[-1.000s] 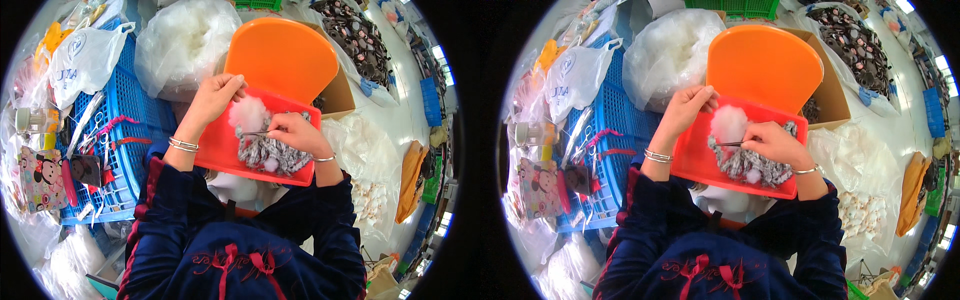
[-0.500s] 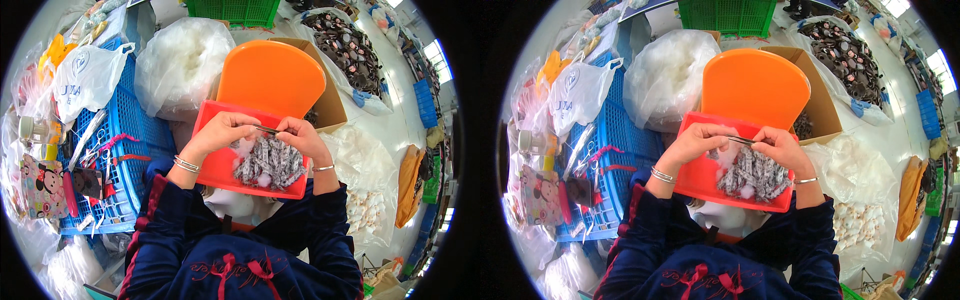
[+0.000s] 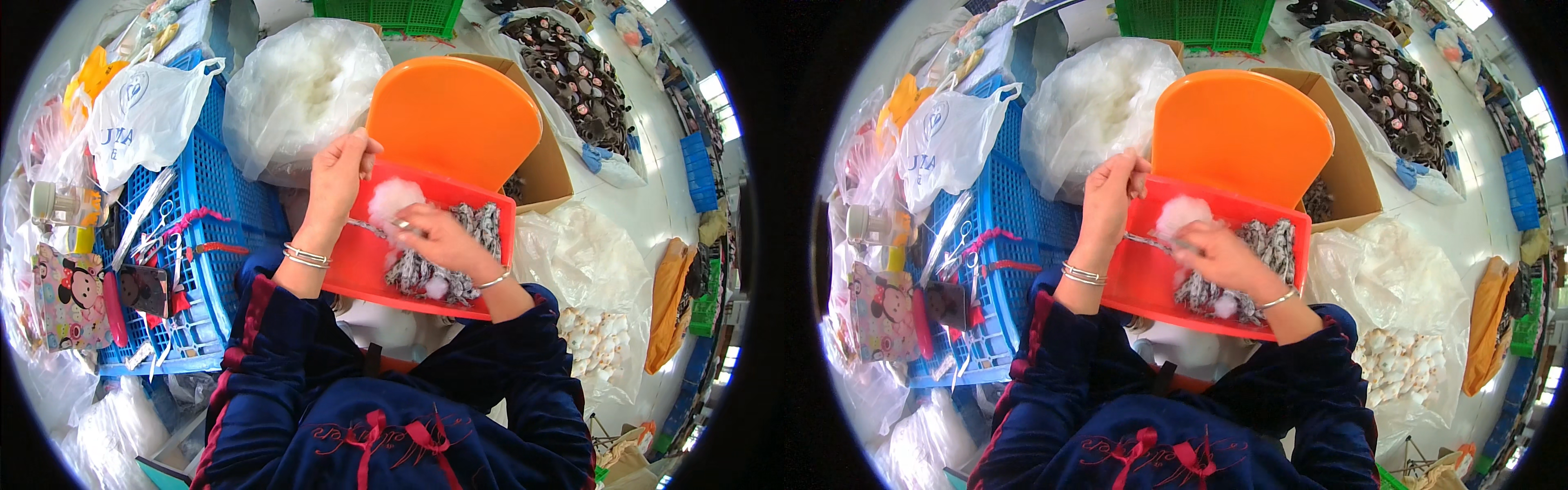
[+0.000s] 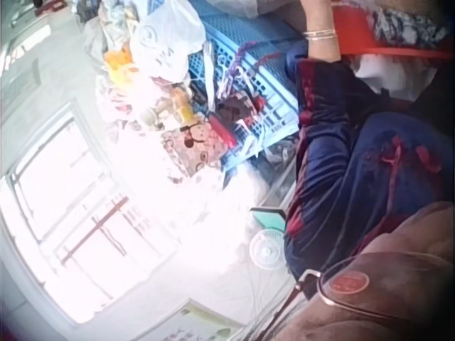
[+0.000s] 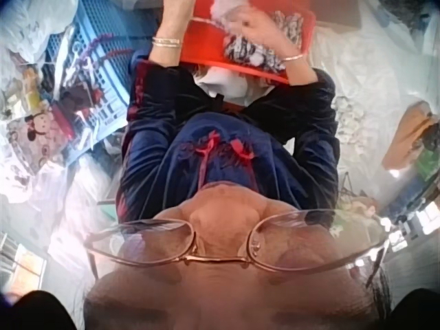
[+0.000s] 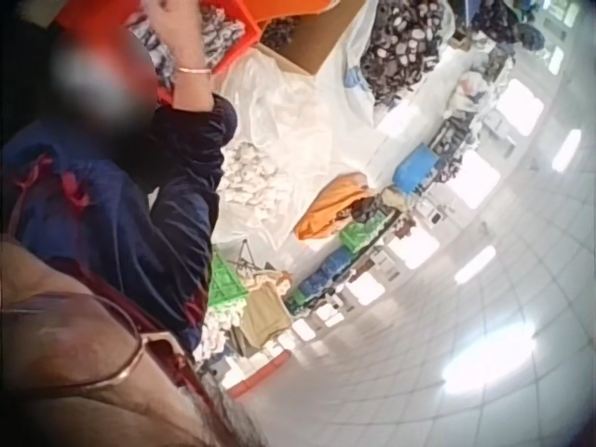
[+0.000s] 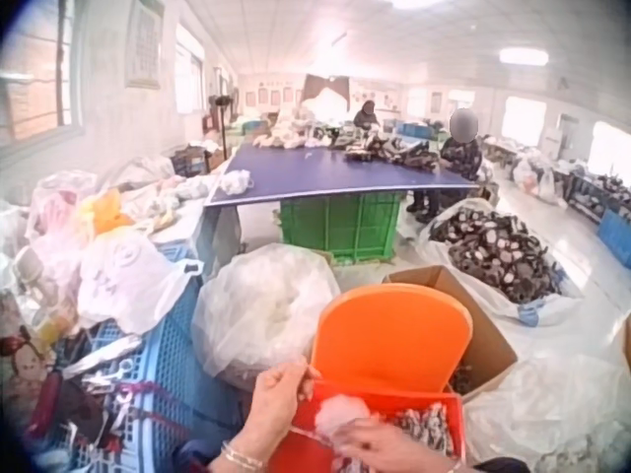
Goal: The person sits on the floor and uses a metal tool to insert white cotton into a grey and white patterned fabric tube. The person repeatedly picks up cotton, inserts it into the tube, and adjusts the fabric while working over a red tray.
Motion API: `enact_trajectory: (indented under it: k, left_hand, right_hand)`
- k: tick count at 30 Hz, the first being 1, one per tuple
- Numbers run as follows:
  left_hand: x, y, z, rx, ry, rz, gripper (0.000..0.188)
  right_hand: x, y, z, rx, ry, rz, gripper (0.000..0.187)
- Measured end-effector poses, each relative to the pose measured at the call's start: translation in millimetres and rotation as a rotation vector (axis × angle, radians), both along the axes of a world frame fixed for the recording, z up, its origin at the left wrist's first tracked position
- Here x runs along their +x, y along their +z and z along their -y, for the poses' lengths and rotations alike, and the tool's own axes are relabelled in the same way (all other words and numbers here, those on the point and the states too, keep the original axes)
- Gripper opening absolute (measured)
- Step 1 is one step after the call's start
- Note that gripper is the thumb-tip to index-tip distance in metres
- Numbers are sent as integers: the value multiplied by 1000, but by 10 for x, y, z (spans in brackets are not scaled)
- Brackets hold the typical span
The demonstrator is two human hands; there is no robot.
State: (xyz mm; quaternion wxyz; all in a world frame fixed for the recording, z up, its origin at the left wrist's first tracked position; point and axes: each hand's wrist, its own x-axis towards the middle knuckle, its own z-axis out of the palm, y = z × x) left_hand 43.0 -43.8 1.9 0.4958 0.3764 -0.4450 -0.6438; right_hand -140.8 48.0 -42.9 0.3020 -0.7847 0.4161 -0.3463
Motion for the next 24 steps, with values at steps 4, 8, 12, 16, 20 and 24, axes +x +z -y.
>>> enact_trajectory:
  k: [4, 8, 12, 16, 20, 24]
  left_hand:
    - [103, -8, 66, -35, 76, -91, 31]
    - [154, 18, 85, -36, 78, -118, 30]
    - [233, 82, 72, -34, 110, -69, 30]
    - [142, 77, 26, 37, 47, 29, 29]
    - [44, 13, -93, 56, -384, 257, 27]
    - [-56, 51, -247, 83, -361, 90, 21]
  right_hand:
    - [410, -147, -97, 234, -17, -138, 24]
    - [426, -441, 33, 227, -111, -321, 21]
    - [238, 47, 98, 549, -164, 179, 21]
    - [18, 464, -51, 769, -259, 457, 23]
    - [-78, 518, -111, 730, -211, 599, 24]
    - [-88, 532, -134, 752, -175, 557, 22]
